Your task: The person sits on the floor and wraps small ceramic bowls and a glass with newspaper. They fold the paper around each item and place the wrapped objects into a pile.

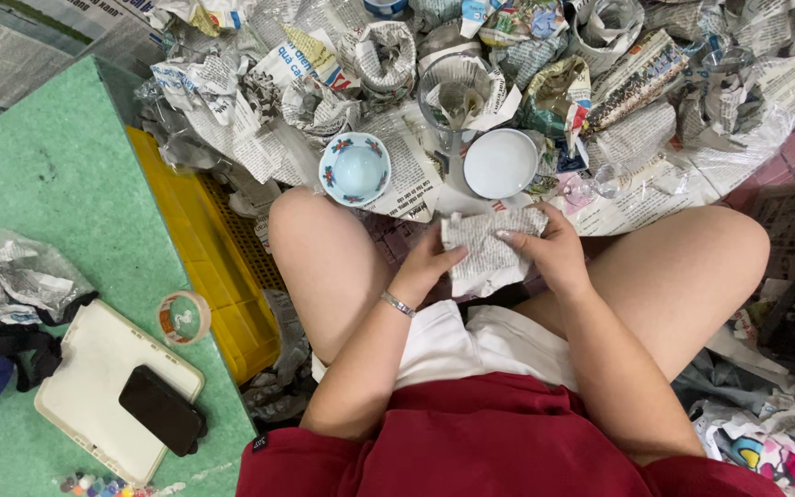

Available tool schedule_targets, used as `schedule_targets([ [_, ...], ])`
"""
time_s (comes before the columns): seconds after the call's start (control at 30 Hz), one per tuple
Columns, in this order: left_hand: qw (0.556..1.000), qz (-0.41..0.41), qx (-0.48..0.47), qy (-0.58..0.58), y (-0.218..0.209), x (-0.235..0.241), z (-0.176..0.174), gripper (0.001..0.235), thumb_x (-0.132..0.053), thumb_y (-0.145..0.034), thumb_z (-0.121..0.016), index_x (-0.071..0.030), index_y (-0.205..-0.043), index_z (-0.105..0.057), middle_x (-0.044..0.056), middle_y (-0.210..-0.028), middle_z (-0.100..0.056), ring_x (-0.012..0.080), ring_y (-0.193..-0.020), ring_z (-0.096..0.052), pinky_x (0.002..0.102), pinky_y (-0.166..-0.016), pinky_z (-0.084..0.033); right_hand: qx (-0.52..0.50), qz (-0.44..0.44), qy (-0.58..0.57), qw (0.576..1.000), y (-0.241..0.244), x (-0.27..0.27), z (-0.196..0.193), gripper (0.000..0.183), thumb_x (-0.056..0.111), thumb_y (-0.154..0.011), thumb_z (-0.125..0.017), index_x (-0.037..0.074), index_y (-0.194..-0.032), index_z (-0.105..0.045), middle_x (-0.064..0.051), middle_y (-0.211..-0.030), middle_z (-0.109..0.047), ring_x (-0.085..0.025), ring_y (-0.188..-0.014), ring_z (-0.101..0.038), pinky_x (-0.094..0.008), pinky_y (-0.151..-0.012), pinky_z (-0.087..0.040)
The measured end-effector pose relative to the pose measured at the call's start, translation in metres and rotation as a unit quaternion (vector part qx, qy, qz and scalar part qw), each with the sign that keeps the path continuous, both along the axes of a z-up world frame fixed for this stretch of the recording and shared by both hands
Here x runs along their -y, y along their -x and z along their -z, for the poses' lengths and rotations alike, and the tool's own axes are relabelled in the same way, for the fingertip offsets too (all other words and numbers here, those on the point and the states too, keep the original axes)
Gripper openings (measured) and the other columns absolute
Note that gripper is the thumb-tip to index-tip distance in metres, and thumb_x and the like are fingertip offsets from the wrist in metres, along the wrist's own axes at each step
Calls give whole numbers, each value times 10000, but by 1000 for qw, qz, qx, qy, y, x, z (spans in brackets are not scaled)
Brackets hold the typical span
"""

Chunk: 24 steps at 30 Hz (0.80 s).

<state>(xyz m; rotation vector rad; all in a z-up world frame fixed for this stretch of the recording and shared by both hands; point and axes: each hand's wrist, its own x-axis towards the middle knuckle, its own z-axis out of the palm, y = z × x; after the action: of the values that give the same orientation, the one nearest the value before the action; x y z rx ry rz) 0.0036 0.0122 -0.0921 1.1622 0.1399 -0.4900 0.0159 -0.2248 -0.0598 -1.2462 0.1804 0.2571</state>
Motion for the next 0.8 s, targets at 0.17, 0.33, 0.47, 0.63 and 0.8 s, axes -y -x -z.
schedule_targets([
  [0.17, 998, 53, -32, 14, 7, 2, 9, 507, -49, -912, -785, 110, -1363, -618, 123, -1279, -700, 166, -1129, -669, 326, -1006, -537, 54, -28, 120, 991, -2, 1, 9, 416, -31, -862, -777, -38, -1237, -596, -60, -1093, -689, -108, -978, -646, -268, -832, -559],
  [0.33, 1000, -5, -3, 16, 2, -1, 4, 583, -41, -853, -808, 53, -1377, -571, 77, -1226, -697, 148, -1098, -663, 310, -965, -539, -35, -61, 81, 994, -6, 19, 20, 254, 66, -921, -734, -11, -1159, -691, -10, -1018, -720, -77, -897, -635, -209, -774, -519],
  [0.47, 999, 1, 24, -40, 0, -1, -2, 632, -54, -822, -833, 42, -1384, -559, 63, -1229, -690, 136, -1120, -650, 292, -976, -531, -42, -17, 117, 992, -5, 23, 28, 202, 55, -976, -799, -70, -1116, -723, -23, -907, -646, -87, -781, -522, -237, -658, -409],
  [0.63, 995, 44, -6, -86, -1, 0, -5, 610, -82, -810, -837, 31, -1354, -586, 71, -1221, -708, 133, -1089, -667, 287, -956, -540, 7, 6, 176, 984, -4, 19, 20, 269, 54, -936, -773, -35, -1180, -703, -28, -955, -694, -84, -817, -586, -237, -704, -466],
  [0.8, 998, 12, -27, -47, 3, -1, -11, 486, -91, -846, -830, 50, -1275, -650, 75, -1170, -738, 143, -1042, -687, 297, -932, -553, 13, 15, -39, 999, 3, 15, 16, 631, 63, -836, -732, 34, -1425, -510, -60, -1266, -657, -141, -1133, -643, -300, -978, -515],
])
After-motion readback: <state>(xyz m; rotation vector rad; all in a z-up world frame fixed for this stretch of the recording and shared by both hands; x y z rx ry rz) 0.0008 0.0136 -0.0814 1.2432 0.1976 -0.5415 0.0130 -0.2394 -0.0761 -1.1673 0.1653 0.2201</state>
